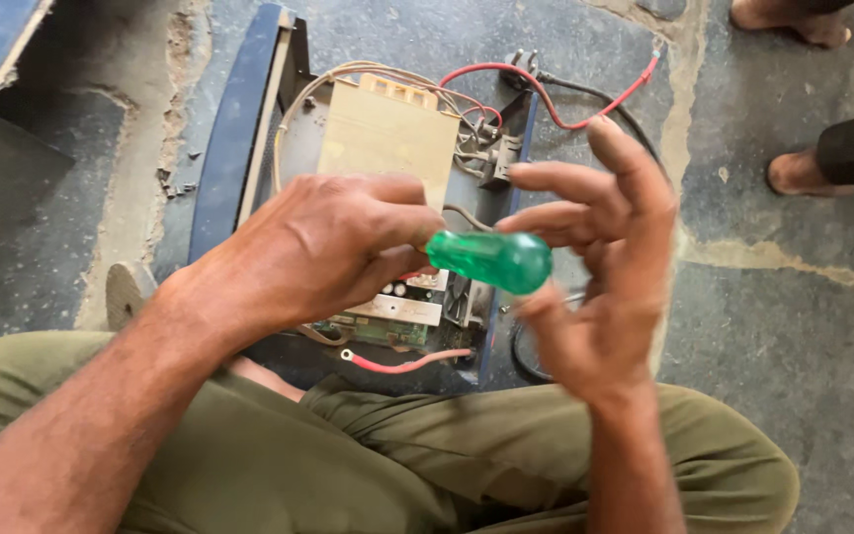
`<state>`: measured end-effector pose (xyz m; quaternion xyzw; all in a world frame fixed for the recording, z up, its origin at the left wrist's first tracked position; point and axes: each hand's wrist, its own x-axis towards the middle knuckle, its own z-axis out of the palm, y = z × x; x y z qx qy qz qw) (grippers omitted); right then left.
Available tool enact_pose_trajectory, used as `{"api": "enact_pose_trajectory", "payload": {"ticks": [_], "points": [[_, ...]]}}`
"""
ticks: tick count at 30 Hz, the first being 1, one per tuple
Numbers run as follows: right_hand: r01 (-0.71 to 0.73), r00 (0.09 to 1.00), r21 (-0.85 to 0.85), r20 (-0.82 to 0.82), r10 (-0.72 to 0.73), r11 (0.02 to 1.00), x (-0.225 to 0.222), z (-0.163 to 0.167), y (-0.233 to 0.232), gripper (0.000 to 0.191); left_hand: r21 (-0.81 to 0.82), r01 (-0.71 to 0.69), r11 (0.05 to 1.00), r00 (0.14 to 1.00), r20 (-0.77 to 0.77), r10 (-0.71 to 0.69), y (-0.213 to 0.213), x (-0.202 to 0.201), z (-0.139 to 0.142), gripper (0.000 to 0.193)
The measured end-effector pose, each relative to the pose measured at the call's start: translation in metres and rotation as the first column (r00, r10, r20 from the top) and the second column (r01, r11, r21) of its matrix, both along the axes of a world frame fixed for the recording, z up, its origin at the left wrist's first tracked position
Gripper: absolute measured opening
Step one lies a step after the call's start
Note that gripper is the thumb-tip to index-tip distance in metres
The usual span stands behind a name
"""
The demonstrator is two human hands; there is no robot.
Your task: The person sits on the floor and works on the internal components of an open electronic device. They use a green-handled screwdriver to tighten screws and adjust wires connected to a transformer and circuit board.
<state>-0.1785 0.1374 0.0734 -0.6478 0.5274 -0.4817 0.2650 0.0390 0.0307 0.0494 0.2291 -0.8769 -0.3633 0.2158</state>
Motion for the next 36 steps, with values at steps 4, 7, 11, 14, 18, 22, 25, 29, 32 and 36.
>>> {"api": "enact_pose_trajectory", "payload": {"ticks": [4, 7, 11, 14, 18, 22, 25, 29, 32, 36], "points": [[-0.034, 0.971, -0.087, -0.237, 0.012, 0.996, 0.025, -0.014, 0.012, 0.08, -0.033, 0.043, 0.999, 0.999, -0.026, -0.044, 0.002, 0.002, 0.003, 0.014], [0.029, 0.965, -0.136, -0.256, -0.064, 0.99, 0.028, -0.024, 0.023, 0.082, 0.041, 0.058, 0.997, 0.998, 0.017, -0.059, -0.001, 0.006, 0.005, 0.015], [0.06, 0.987, -0.223, -0.135, -0.092, 0.973, 0.027, -0.032, 0.033, 0.092, 0.152, -0.011, 0.988, 0.997, 0.077, -0.001, -0.012, 0.02, 0.007, 0.018], [-0.002, 0.979, -0.238, -0.201, -0.048, 0.971, 0.034, -0.039, 0.033, 0.084, 0.095, -0.154, 0.983, 0.984, 0.102, 0.144, -0.018, 0.025, 0.005, 0.017], [-0.093, 0.938, -0.248, -0.347, 0.002, 0.964, 0.047, -0.046, 0.027, 0.071, 0.063, -0.266, 0.962, 0.963, 0.068, 0.262, -0.022, 0.027, 0.0, 0.016], [-0.093, 0.918, -0.276, -0.395, -0.025, 0.957, 0.055, -0.046, 0.025, 0.067, 0.023, -0.276, 0.961, 0.961, 0.028, 0.276, -0.026, 0.028, -0.006, 0.015], [-0.083, 0.9, -0.28, -0.434, -0.049, 0.956, 0.059, -0.045, 0.025, 0.067, 0.002, -0.28, 0.96, 0.96, -0.013, 0.28, -0.027, 0.029, -0.01, 0.011], [-0.065, 0.907, -0.254, -0.418, -0.049, 0.965, 0.064, -0.042, 0.023, 0.066, -0.034, -0.284, 0.958, 0.958, -0.046, 0.283, -0.029, 0.03, -0.012, 0.012], [-0.054, 0.908, -0.251, -0.415, -0.057, 0.966, 0.066, -0.041, 0.022, 0.065, -0.036, -0.299, 0.953, 0.953, -0.05, 0.297, -0.028, 0.029, -0.012, 0.012], [-0.017, 0.933, -0.176, -0.356, -0.047, 0.984, 0.067, -0.041, 0.023, 0.066, -0.01, -0.308, 0.951, 0.951, -0.02, 0.308, -0.028, 0.028, -0.014, 0.017]]}}
